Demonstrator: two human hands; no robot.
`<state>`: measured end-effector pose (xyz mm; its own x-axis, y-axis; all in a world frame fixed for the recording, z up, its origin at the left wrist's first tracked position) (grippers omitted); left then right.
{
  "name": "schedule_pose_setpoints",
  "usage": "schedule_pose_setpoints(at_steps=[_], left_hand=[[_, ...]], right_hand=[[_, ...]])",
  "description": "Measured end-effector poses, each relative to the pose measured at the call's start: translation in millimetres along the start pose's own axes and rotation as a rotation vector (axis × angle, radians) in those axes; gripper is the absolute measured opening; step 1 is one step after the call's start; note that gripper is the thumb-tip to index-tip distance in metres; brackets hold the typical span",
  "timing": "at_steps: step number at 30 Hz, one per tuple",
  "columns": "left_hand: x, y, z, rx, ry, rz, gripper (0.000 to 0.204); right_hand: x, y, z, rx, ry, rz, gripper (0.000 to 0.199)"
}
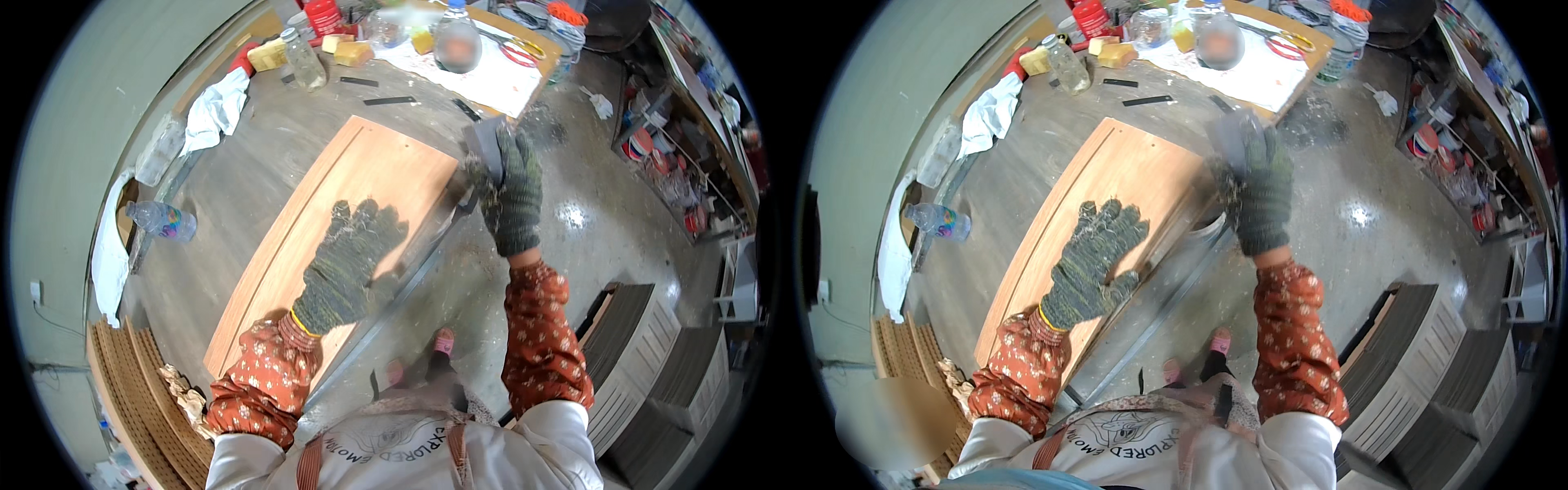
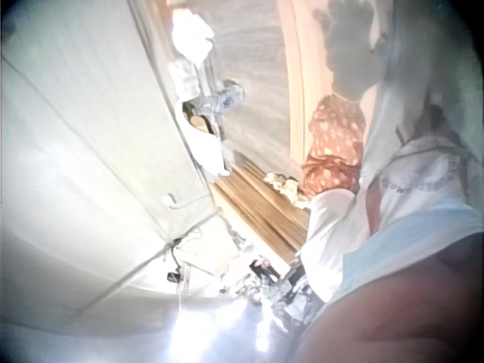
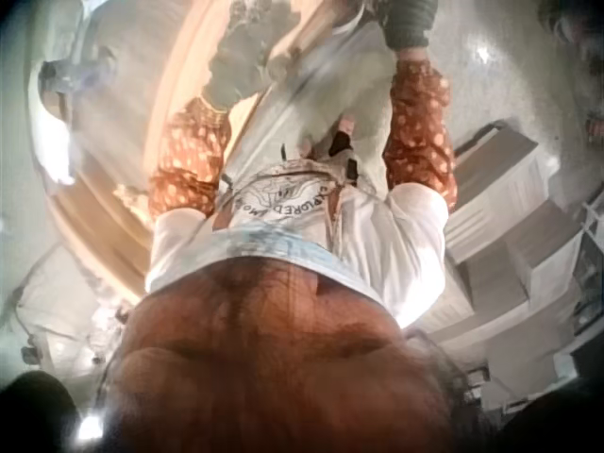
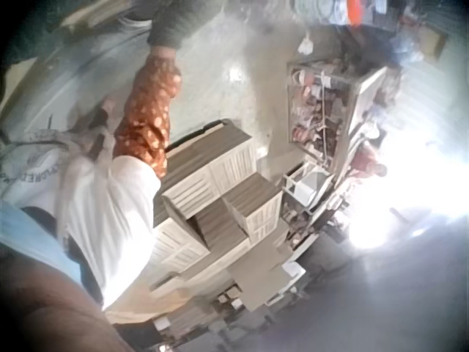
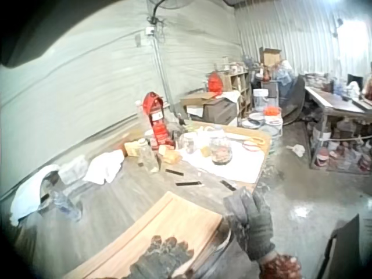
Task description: The person applies a yellow sponge to the surface of wooden panels, then uses a sanding block to smooth the faces and edges of several individual boards on a workbench.
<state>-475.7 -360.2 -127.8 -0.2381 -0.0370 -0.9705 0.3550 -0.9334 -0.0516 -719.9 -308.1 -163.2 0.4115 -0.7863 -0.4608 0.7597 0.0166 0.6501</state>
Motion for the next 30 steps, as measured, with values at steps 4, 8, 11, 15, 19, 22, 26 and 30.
schedule_pose_setpoints(at_steps=[4,8,11,15,19,22,26,30], left_hand=[[-10,-4,11,0.035,0.079,-0.026,0.052],[-6,-3,12,0.046,0.088,-0.148,0.058],[-8,-1,12,0.069,0.086,-0.176,0.061],[-9,-3,18,0.078,0.083,-0.190,0.061],[-10,-2,15,0.079,0.064,-0.175,0.060],[-6,-2,14,0.082,0.048,-0.216,0.060],[-9,-2,17,0.024,0.118,-0.198,0.059],[-15,-2,20,-0.039,0.097,-0.186,0.059]], right_hand=[[42,-13,63,-0.137,0.050,-0.185,0.063],[82,-1,121,-0.140,0.295,-0.114,0.063],[127,35,145,-0.298,0.509,0.140,0.064],[187,36,158,-1.140,0.378,-0.245,0.042],[181,6,173,-0.392,0.816,-0.065,0.037],[176,-19,155,-0.282,0.987,-0.245,0.035],[133,-17,116,-0.334,1.074,-0.334,0.029],[66,-32,73,-0.271,0.956,-0.177,0.025]])
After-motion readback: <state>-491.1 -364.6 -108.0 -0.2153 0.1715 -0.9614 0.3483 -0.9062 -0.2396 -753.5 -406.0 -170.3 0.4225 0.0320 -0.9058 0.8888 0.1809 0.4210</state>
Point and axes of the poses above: each hand's wrist, its own z-axis towards the middle knuckle, its own x-axis out of the palm, y = z × x, the point moved 3 cm from there along z, towards the middle knuckle, and after that the axes turned 13 degrees about z, right-handed, at the moved point
